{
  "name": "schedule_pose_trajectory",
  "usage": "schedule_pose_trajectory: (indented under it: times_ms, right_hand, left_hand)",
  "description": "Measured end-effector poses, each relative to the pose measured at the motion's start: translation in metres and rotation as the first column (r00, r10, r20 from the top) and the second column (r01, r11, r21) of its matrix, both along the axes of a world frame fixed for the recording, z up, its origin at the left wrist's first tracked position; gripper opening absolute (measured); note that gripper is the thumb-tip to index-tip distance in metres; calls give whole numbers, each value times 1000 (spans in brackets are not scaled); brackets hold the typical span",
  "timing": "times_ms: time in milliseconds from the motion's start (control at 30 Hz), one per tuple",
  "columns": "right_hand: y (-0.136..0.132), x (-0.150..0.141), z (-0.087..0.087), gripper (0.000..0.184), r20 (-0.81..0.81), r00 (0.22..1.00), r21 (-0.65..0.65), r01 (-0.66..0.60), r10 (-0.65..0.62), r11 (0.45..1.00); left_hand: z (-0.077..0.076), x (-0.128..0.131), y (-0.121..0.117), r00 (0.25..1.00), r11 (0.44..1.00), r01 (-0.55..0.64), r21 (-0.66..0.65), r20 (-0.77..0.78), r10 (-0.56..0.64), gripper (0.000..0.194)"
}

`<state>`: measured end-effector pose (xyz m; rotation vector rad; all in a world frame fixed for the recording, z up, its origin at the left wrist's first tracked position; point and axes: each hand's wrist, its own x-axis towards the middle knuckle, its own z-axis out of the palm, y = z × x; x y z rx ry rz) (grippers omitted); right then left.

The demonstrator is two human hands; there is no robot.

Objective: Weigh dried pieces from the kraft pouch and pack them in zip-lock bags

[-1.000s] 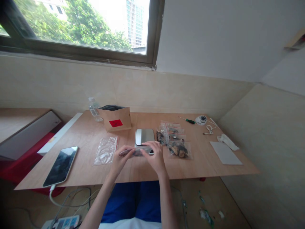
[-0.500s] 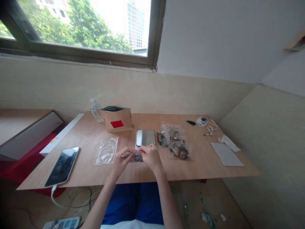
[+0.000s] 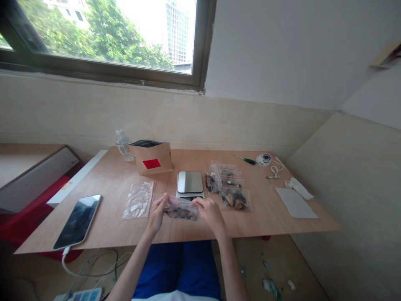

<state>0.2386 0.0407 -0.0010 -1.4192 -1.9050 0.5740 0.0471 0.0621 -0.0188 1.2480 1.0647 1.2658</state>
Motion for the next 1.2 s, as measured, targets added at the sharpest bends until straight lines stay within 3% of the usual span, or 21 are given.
schedule_pose_trajectory:
  times_ms: [100,233,333,433,500,600,700,800,900,1000,1100,1200]
  right_hand:
    - [-2,5,1,25,-87,996,-19,-8,6,1000]
    - [-6,7,8,24,-204,979,-60,-24,11,998]
    - [-8,19,12,25,-205,978,-103,7,-28,995]
    - [-4,46,9,29,-178,949,-75,249,-259,966]
    - [5,67,-1,36,-211,879,-30,431,-428,902]
    - [23,89,-26,46,-225,815,33,554,-534,832]
    - [36,92,-54,48,-112,783,59,620,-612,782]
    - [37,80,-72,49,-26,787,129,615,-617,778]
    - [33,68,-78,54,19,777,276,600,-629,751]
    - [34,64,-78,51,52,767,318,594,-639,739]
    - [40,66,-76,47,70,749,293,616,-659,731]
    - [45,55,-58,47,37,656,337,702,-754,628]
  left_hand:
    - [0,5,0,997,997,-12,-81,76,18,58]
    - [0,10,5,989,976,91,-198,130,-66,64]
    - [2,4,15,994,984,96,-152,63,-88,71]
    - [11,-13,33,999,1000,2,29,-54,-1,72]
    - [23,-26,48,981,982,-129,136,-128,147,65]
    - [48,-45,74,899,885,-293,362,-211,384,50]
    - [76,-58,101,714,698,-392,599,-281,641,34]
    - [94,-70,129,558,609,-402,683,-345,755,32]
    - [98,-81,153,465,637,-408,654,-452,761,35]
    - [98,-90,167,445,714,-408,568,-560,699,35]
    - [101,-95,162,469,811,-362,459,-662,584,31]
    - [106,-97,140,451,880,-294,373,-757,472,25]
